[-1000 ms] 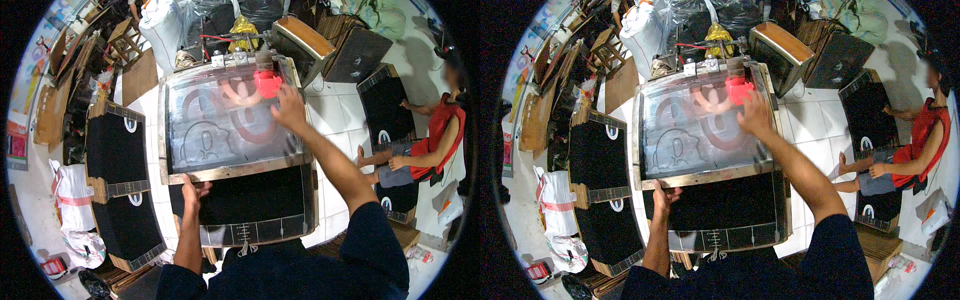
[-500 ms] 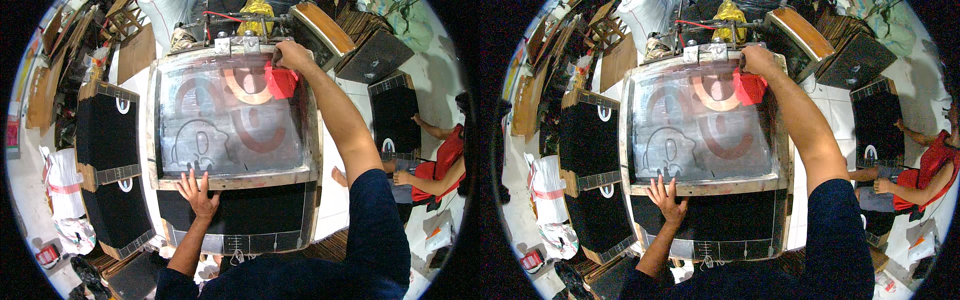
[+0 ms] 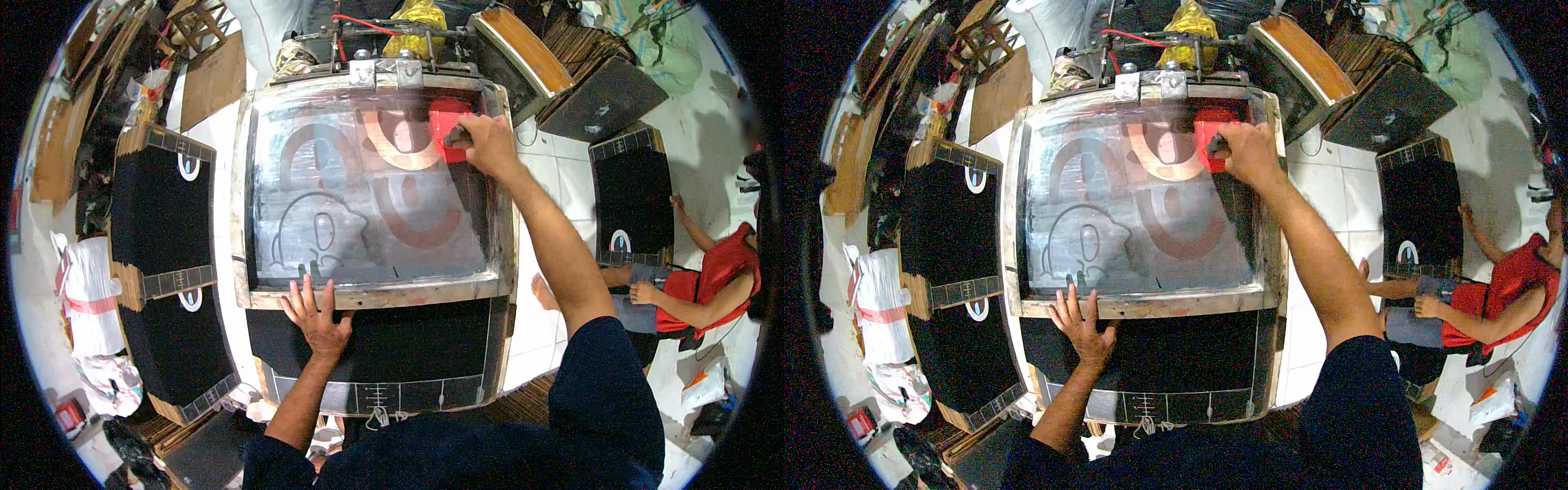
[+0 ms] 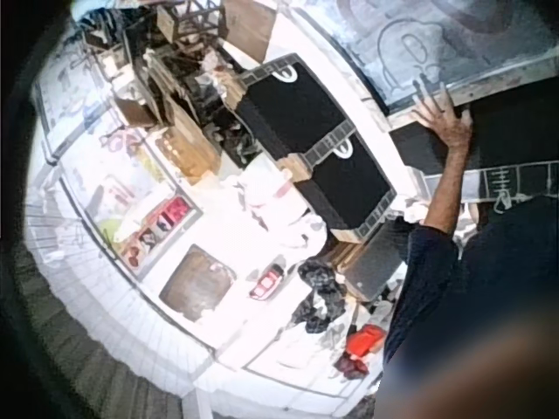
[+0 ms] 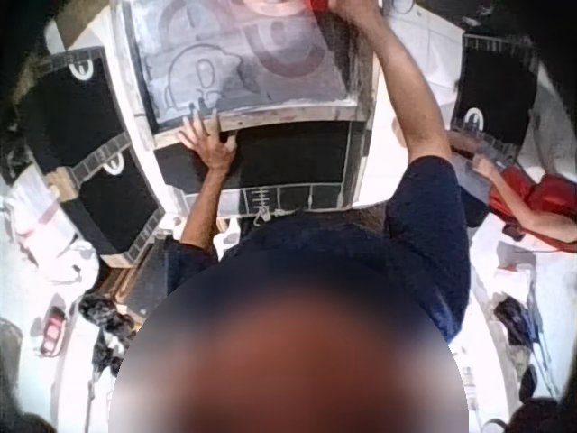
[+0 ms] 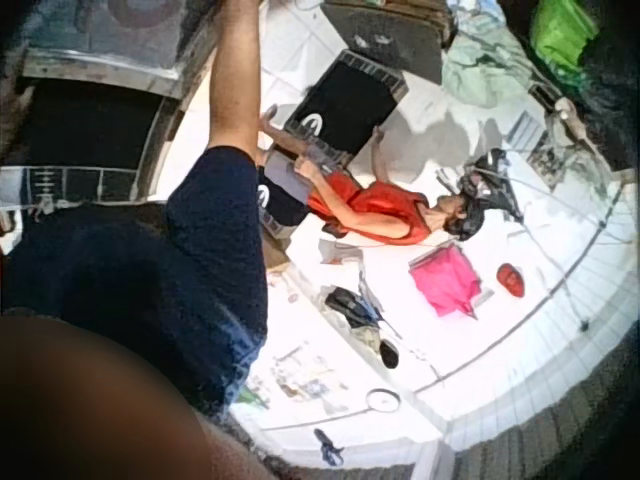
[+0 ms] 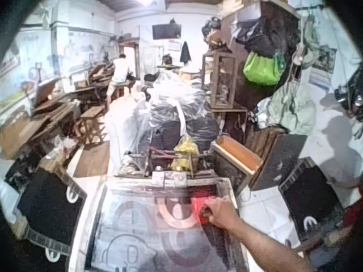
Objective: The person operates a manual screen printing press, repeatedly placing black skateboard decks under a screen, pulling a squeegee across the screen to apply ink, and lifting the screen to reveal the printed logo. The person handles multiple decks one at a time and stacks them nearby.
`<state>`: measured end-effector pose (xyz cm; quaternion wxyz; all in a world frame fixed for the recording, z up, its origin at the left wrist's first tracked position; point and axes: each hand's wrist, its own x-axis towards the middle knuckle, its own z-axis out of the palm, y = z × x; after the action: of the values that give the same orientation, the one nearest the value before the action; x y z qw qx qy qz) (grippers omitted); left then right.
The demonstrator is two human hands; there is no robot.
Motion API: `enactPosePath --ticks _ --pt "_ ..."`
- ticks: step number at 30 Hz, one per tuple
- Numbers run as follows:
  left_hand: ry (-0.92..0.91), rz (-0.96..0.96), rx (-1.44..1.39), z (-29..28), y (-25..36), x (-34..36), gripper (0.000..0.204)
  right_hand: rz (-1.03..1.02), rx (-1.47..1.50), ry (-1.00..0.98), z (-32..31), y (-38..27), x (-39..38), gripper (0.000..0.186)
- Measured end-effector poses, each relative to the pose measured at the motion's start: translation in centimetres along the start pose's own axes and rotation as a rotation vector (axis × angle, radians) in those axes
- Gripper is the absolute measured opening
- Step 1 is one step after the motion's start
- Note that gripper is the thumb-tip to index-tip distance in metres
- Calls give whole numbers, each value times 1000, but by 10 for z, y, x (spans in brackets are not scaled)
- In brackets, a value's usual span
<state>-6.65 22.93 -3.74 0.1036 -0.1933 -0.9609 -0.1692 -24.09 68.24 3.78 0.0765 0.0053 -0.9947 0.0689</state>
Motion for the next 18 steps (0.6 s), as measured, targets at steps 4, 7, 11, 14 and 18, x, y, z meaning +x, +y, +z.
enactPosePath --ticks 4,7,11,14,18 --pt "-14 -7 20 -1 1 1 69 20 -38 77 -3 9 45 21" --pt "-2 1 12 0 0 1 68 132 -4 109 8 14 64 19" --pt "14 -3 5 2 -1 -1 69 55 -17 167 21 5 27 18" --pt "8 -18 -7 0 3 0 70 17 -10 173 24 -9 -21 18" --pt "13 -17 24 -15 9 14 66 5 69 176 22 -11 -40 20"
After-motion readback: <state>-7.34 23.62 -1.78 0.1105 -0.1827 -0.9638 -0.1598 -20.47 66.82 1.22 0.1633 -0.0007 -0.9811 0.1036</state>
